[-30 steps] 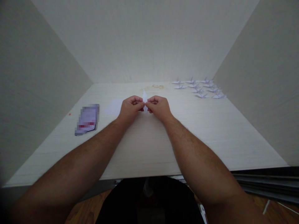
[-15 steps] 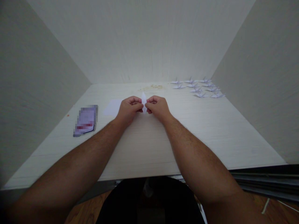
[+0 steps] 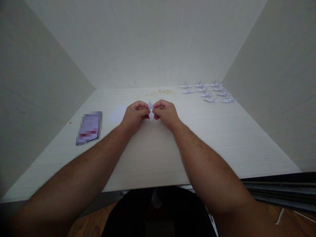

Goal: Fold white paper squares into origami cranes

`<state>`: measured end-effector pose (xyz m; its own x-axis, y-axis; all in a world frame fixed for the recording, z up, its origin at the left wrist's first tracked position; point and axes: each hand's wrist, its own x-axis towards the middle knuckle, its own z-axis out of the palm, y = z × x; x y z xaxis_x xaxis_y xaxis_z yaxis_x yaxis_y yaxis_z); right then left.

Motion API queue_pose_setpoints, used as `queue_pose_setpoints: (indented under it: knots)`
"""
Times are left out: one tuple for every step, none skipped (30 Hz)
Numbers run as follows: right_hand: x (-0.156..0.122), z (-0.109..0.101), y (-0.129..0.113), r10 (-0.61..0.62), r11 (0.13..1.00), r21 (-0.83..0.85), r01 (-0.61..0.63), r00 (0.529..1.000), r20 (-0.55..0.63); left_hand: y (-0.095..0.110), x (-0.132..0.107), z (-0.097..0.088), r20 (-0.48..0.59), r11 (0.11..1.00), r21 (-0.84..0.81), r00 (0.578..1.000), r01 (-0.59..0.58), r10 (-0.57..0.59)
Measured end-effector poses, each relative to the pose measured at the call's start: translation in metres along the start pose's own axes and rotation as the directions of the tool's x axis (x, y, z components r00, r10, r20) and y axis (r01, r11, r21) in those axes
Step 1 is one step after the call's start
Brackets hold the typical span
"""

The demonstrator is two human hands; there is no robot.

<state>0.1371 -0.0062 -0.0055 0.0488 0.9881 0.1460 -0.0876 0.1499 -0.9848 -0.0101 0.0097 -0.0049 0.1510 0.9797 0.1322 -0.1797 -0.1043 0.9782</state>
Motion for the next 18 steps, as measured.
queue_pose_setpoints:
  knots:
    - [0.0001,-0.0001,0.0004,-0.010,1.000,0.010,0.010,1.000,0.012,-0.0004,0.0004,-0.0004,0.001,1.000,-0.008,1.000,0.006,-0.006]
    - [0.0003,-0.0003,0.0009,-0.019,1.000,0.018,0.019,1.000,0.024,-0.0007,0.0007,-0.0008,0.002,1.000,-0.014,1.000,0.010,-0.010]
    - [0.0004,-0.0006,0.0013,-0.026,0.999,0.023,0.025,0.999,0.036,-0.0011,0.0011,-0.0012,0.003,1.000,-0.018,1.000,0.014,-0.014]
    - [0.0005,-0.0009,0.0017,-0.032,0.999,0.025,0.031,0.998,0.044,-0.0014,0.0015,-0.0016,0.003,1.000,-0.020,1.000,0.014,-0.014]
    - [0.0005,-0.0012,0.0021,-0.037,0.999,0.025,0.036,0.998,0.054,-0.0016,0.0018,-0.0019,0.005,1.000,-0.020,1.000,0.013,-0.013]
    - [0.0005,-0.0015,0.0024,-0.041,0.999,0.024,0.039,0.997,0.062,-0.0017,0.0020,-0.0022,0.007,1.000,-0.020,1.000,0.011,-0.011]
    - [0.0005,-0.0018,0.0026,-0.044,0.999,0.023,0.042,0.997,0.069,-0.0017,0.0022,-0.0023,0.011,1.000,-0.022,1.000,0.008,-0.008]
    - [0.0004,-0.0022,0.0026,-0.047,0.999,0.024,0.045,0.996,0.074,-0.0016,0.0022,-0.0024,0.015,1.000,-0.023,1.000,0.008,-0.007]
    - [0.0002,-0.0025,0.0026,-0.048,0.999,0.025,0.046,0.996,0.080,-0.0014,0.0021,-0.0024,0.018,1.000,-0.023,1.000,0.008,-0.008]
    - [0.0001,-0.0028,0.0025,-0.046,0.999,0.026,0.044,0.995,0.084,-0.0011,0.0018,-0.0023,0.022,1.000,-0.022,1.000,0.010,-0.010]
    - [-0.0001,-0.0030,0.0023,-0.043,0.999,0.026,0.041,0.995,0.087,-0.0009,0.0016,-0.0021,0.026,1.000,-0.021,1.000,0.013,-0.013]
    - [-0.0002,-0.0032,0.0021,-0.038,0.999,0.028,0.036,0.995,0.087,-0.0006,0.0012,-0.0019,0.030,1.000,-0.023,0.999,0.016,-0.015]
    - [-0.0003,-0.0033,0.0018,-0.033,0.999,0.031,0.030,0.996,0.088,-0.0003,0.0009,-0.0018,0.036,0.999,-0.028,0.999,0.018,-0.017]
    - [-0.0005,-0.0033,0.0015,-0.029,0.999,0.037,0.025,0.996,0.088,0.0000,0.0006,-0.0016,0.044,0.999,-0.035,0.999,0.020,-0.019]
    - [-0.0006,-0.0033,0.0011,-0.025,0.999,0.046,0.021,0.996,0.087,0.0004,0.0002,-0.0015,0.053,0.999,-0.042,0.998,0.023,-0.021]
    - [-0.0008,-0.0033,0.0006,-0.021,0.998,0.055,0.016,0.996,0.086,0.0009,-0.0001,-0.0014,0.063,0.999,-0.048,0.998,0.027,-0.024]
    - [-0.0010,-0.0031,0.0000,-0.015,0.998,0.062,0.010,0.996,0.084,0.0015,-0.0003,-0.0014,0.070,0.998,-0.050,0.997,0.031,-0.027]
    - [-0.0013,-0.0030,-0.0006,-0.008,0.998,0.063,0.002,0.997,0.081,0.0022,-0.0006,-0.0013,0.076,0.998,-0.050,0.997,0.037,-0.033]
